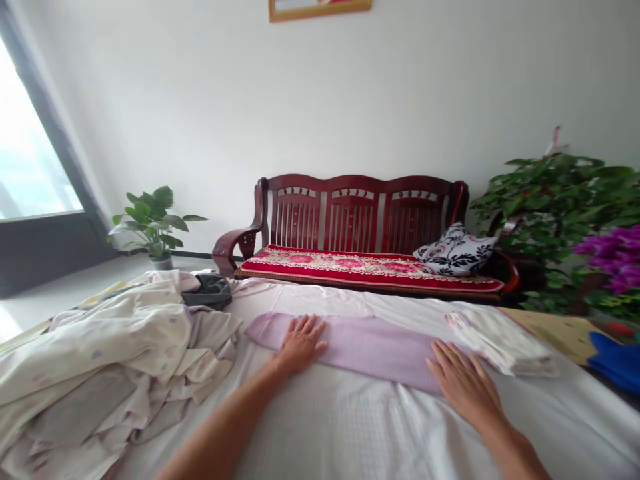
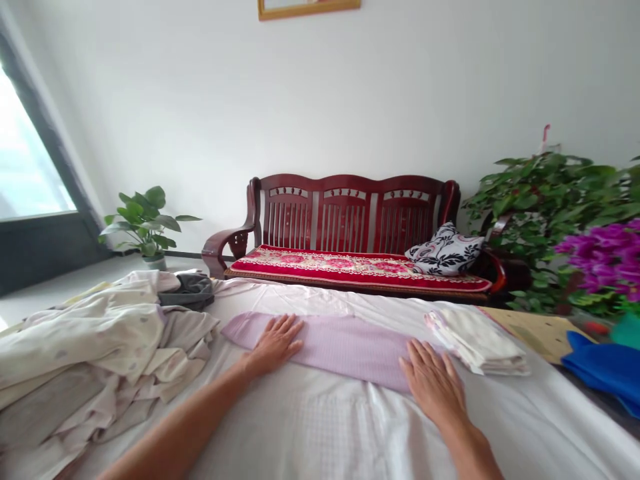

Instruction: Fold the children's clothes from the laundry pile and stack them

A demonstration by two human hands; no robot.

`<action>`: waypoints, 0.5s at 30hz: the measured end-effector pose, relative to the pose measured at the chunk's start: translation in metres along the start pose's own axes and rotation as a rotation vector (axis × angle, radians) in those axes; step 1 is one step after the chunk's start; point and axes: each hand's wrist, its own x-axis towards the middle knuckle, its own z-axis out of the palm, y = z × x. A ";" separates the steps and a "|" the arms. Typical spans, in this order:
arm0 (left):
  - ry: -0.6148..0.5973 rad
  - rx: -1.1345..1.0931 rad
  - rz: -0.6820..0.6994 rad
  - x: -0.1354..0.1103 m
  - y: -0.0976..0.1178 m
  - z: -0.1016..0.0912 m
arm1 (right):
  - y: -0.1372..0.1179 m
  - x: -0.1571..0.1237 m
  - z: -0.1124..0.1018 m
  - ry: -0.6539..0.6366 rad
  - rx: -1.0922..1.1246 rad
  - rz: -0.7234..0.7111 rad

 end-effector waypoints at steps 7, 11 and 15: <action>0.032 0.061 -0.383 -0.019 -0.078 -0.015 | -0.002 0.004 -0.009 -0.054 0.042 0.021; 0.079 -0.060 -0.527 -0.019 -0.100 -0.019 | -0.004 0.006 -0.013 -0.069 0.065 0.039; 0.084 -0.121 -0.574 -0.014 -0.105 -0.025 | -0.006 0.009 -0.017 -0.093 0.090 0.074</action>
